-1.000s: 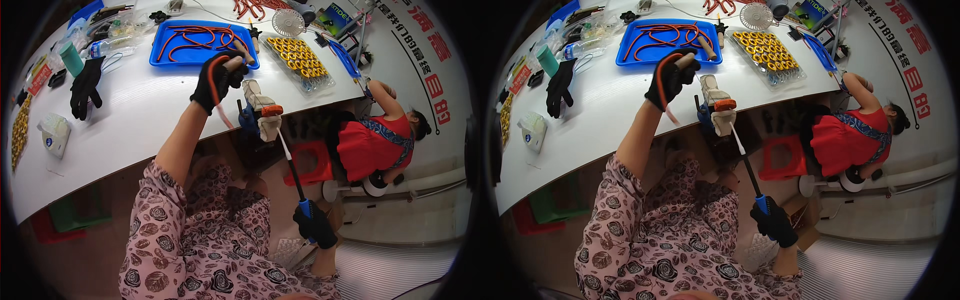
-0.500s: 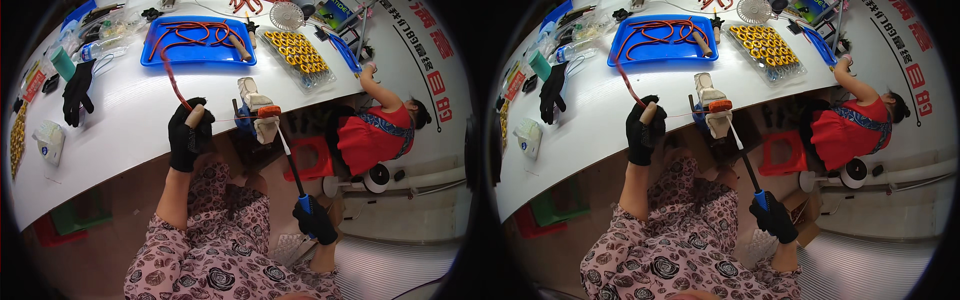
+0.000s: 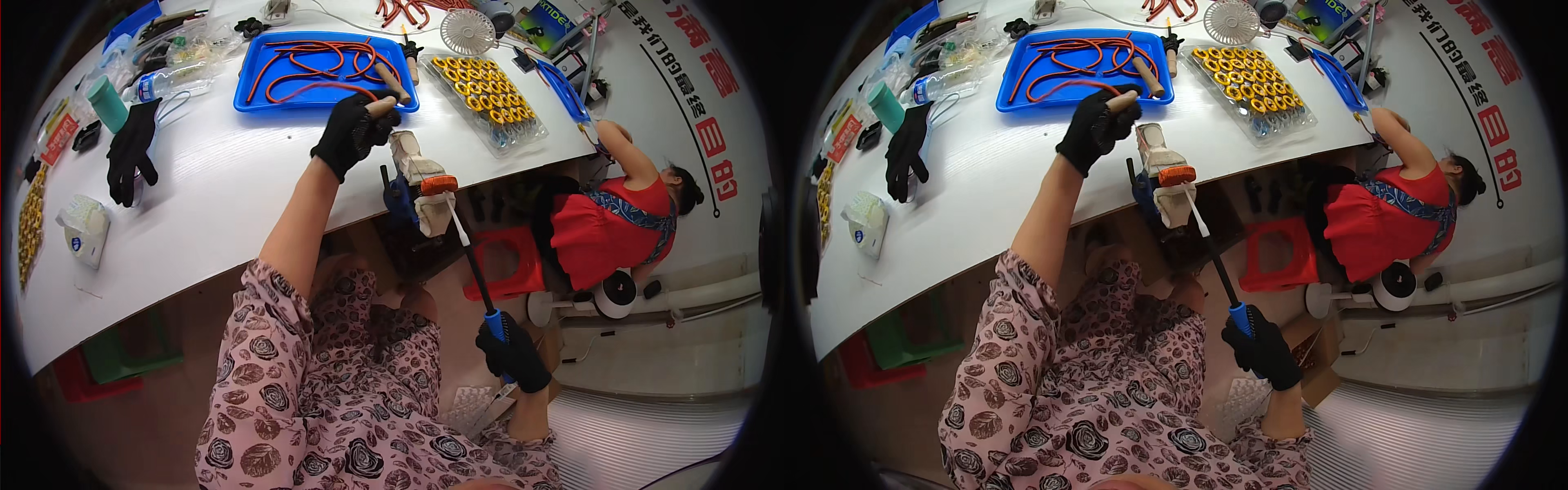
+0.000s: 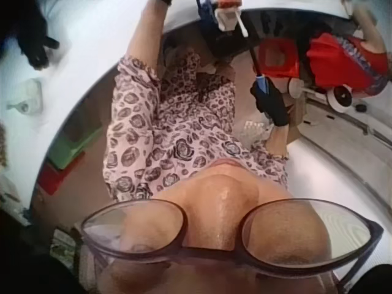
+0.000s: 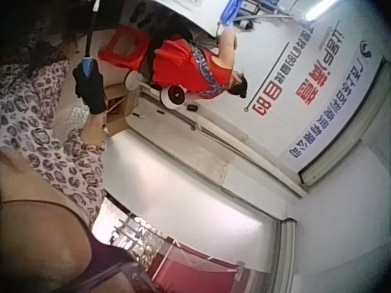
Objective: Assembling electronic components by connecting or soldering wires at a workstation.
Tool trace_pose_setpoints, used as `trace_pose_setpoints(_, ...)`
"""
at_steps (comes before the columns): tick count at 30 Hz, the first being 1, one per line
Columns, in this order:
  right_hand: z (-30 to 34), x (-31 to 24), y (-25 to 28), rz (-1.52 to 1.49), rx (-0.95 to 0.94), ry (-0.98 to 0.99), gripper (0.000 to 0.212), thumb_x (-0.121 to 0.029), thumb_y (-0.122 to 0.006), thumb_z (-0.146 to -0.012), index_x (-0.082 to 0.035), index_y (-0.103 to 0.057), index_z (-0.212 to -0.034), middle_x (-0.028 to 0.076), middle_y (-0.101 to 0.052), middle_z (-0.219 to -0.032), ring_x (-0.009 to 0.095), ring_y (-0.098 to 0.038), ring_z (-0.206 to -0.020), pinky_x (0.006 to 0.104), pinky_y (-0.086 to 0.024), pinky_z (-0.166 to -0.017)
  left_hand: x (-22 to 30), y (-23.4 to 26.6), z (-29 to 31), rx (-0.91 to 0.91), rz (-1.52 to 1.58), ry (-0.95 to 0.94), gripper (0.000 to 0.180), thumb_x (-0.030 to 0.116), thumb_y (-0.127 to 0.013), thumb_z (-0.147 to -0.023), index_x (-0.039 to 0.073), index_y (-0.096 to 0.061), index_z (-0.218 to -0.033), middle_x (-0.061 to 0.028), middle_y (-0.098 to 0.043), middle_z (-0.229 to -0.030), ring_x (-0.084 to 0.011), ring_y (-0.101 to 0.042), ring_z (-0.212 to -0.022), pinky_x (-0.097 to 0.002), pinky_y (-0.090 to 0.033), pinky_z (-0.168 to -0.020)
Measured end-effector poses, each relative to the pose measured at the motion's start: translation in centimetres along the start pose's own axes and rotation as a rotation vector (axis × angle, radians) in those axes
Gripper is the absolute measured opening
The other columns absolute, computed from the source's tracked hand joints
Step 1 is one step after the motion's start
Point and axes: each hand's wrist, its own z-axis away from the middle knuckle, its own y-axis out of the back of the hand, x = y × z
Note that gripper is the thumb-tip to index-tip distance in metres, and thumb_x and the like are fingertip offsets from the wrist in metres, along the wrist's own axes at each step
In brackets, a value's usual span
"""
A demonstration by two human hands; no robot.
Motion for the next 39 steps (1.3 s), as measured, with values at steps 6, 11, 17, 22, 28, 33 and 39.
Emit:
trace_pose_setpoints(6, -3.0, -1.8, -0.8, -0.053, -0.048, 0.057, 0.022, -0.017, -0.062, -0.083, -0.006, -0.052, -0.098, 0.0, -0.051, -0.062, 0.007, -0.048, -0.044, 0.024, -0.036, -0.04, -1.0, -0.3, -3.5, -0.126, 0.025, 0.215, 0.015, 0.018, -0.062, -0.084, 0.004, -0.06, -0.087, 0.0009, -0.054, -0.068, -0.0042, -0.045, -0.051, -0.0179, -0.034, -0.046)
trace_pose_setpoints(11, -5.0, -3.6, -0.7, -0.045, -0.08, 0.091, 0.022, -0.018, -0.063, -0.083, -0.007, -0.051, -0.1, -0.001, -0.049, -0.061, 0.007, -0.047, -0.043, 0.0235, -0.036, -0.039, -0.3, -0.4, -4.8, -0.189, -0.004, 0.268, 0.014, 0.016, -0.062, -0.084, 0.004, -0.06, -0.088, 0.0017, -0.055, -0.069, -0.0022, -0.045, -0.051, -0.016, -0.033, -0.044)
trace_pose_setpoints(17, -3.6, -3.6, -0.4, 0.068, -0.03, 0.059, 0.023, -0.017, -0.063, -0.083, -0.007, -0.051, -0.099, 0.001, -0.051, -0.062, 0.008, -0.049, -0.043, 0.0241, -0.037, -0.039, -1.1, -0.7, -4.8, -0.211, 0.045, 0.309, 0.014, 0.012, -0.062, -0.082, 0.004, -0.053, -0.074, -0.0004, -0.052, -0.062, -0.0051, -0.043, -0.047, -0.0183, -0.031, -0.041)
trace_pose_setpoints(22, -1.1, 4.1, 1.5, 0.544, 0.061, 0.574, 0.023, -0.016, -0.064, -0.081, -0.005, -0.052, -0.098, 0.006, -0.056, -0.063, 0.013, -0.054, -0.046, 0.0281, -0.041, -0.042, -0.8, -1.1, -5.1, -0.259, 0.043, 0.298, 0.013, 0.011, -0.063, -0.081, 0.005, -0.054, -0.074, -0.0012, -0.052, -0.062, -0.0056, -0.045, -0.049, -0.0187, -0.032, -0.042)
trace_pose_setpoints(28, -0.8, 2.6, -1.6, 0.033, 0.045, 0.113, 0.023, -0.02, -0.063, -0.083, -0.007, -0.052, -0.099, 0.001, -0.054, -0.062, 0.009, -0.051, -0.044, 0.026, -0.038, -0.04, -2.0, 0.0, -5.2, -0.246, -0.124, 0.12, 0.016, 0.018, -0.063, -0.083, 0.006, -0.059, -0.075, 0.0023, -0.054, -0.066, -0.0047, -0.045, -0.054, -0.0184, -0.035, -0.049)
trace_pose_setpoints(33, -5.0, -1.7, -0.5, 0.204, 0.008, 0.288, 0.024, -0.025, -0.061, -0.084, -0.008, -0.053, -0.098, 0.003, -0.054, -0.061, 0.01, -0.049, -0.041, 0.0262, -0.038, -0.039, -1.7, -0.7, -5.6, -0.315, -0.142, 0.236, 0.017, 0.018, -0.062, -0.084, 0.006, -0.06, -0.072, 0.0023, -0.053, -0.062, -0.0063, -0.048, -0.054, -0.0218, -0.036, -0.048)
trace_pose_setpoints(39, -1.7, -2.2, -0.2, 0.406, 0.109, 0.3, 0.021, -0.024, -0.058, -0.085, -0.007, -0.052, -0.096, 0.007, -0.055, -0.06, 0.016, -0.056, -0.044, 0.0291, -0.042, -0.041, -0.8, -0.4, -5.1, -0.359, -0.657, -0.071, 0.014, 0.016, -0.063, -0.083, 0.003, -0.063, -0.085, 0.0008, -0.055, -0.065, -0.0089, -0.051, -0.057, -0.0257, -0.04, -0.05)
